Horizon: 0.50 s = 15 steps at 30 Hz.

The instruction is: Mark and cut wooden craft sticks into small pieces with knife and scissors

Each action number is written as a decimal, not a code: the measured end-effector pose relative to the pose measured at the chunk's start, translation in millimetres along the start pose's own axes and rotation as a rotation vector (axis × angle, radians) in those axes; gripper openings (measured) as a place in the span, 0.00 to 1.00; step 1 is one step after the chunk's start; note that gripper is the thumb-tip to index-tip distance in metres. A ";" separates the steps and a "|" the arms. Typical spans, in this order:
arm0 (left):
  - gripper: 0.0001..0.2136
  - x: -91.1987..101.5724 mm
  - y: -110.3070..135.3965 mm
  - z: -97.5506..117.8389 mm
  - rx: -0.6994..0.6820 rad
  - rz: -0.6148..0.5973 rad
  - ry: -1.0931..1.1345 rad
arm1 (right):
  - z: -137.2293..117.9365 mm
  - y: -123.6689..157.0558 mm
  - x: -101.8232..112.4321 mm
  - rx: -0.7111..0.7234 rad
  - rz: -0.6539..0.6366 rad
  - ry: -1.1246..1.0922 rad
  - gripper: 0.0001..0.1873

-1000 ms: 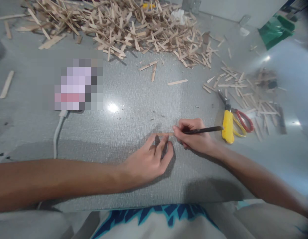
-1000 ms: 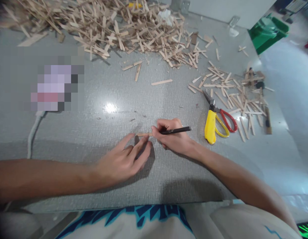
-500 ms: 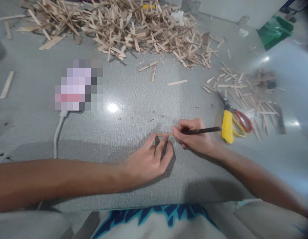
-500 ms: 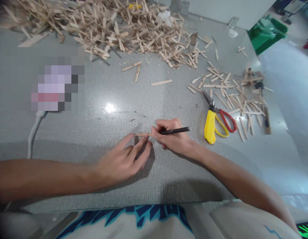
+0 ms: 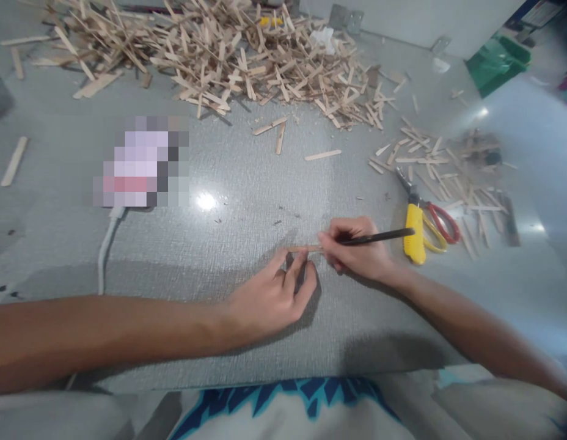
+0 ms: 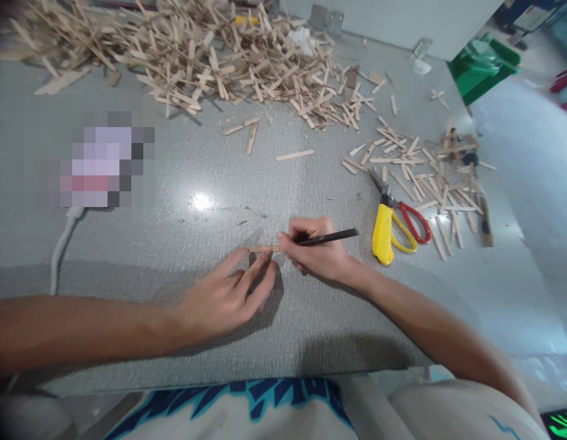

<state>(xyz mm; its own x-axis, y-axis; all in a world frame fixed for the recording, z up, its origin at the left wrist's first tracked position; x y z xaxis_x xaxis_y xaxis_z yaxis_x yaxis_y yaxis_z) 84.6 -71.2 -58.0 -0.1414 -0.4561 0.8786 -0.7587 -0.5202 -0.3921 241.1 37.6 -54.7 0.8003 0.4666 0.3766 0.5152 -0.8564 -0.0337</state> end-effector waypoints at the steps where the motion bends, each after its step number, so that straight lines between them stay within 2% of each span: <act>1: 0.16 -0.7 0.2 0.3 0.006 0.005 0.000 | -2.1 -0.9 6.4 0.008 0.072 -0.023 0.24; 3: 0.16 -1.9 0.6 0.9 0.013 0.017 -0.003 | -7.6 -1.9 18.1 0.047 0.169 -0.023 0.22; 4: 0.16 -2.3 0.7 1.0 0.014 0.019 -0.006 | -9.5 -2.0 21.3 0.060 0.171 -0.010 0.21; 6: 0.16 -2.3 0.7 1.1 0.010 0.026 -0.005 | -8.6 -1.5 20.4 0.032 0.090 -0.015 0.21; 10: 0.17 -1.6 0.1 0.5 0.002 0.020 0.006 | 4.7 2.4 3.1 -0.096 -0.097 -0.117 0.21; 15: 0.17 -1.0 0.5 0.3 0.002 0.018 -0.006 | 14.8 2.6 -6.7 -0.073 -0.077 -0.085 0.24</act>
<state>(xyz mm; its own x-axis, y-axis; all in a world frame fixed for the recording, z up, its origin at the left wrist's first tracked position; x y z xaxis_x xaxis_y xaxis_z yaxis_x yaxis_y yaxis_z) 84.6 -71.2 -59.2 -0.1514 -0.4697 0.8697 -0.7549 -0.5131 -0.4085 241.6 35.6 -71.0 0.7839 0.5463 0.2952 0.5551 -0.8295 0.0609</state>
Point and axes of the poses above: each hand's wrist, its own y-axis away from the middle knuckle, its own x-axis out of the back of the hand, z = x × y, the point moved 5 cm from there along -y, towards the middle knuckle, and after that the axes turned 5 degrees about x, right-handed, at the moved point
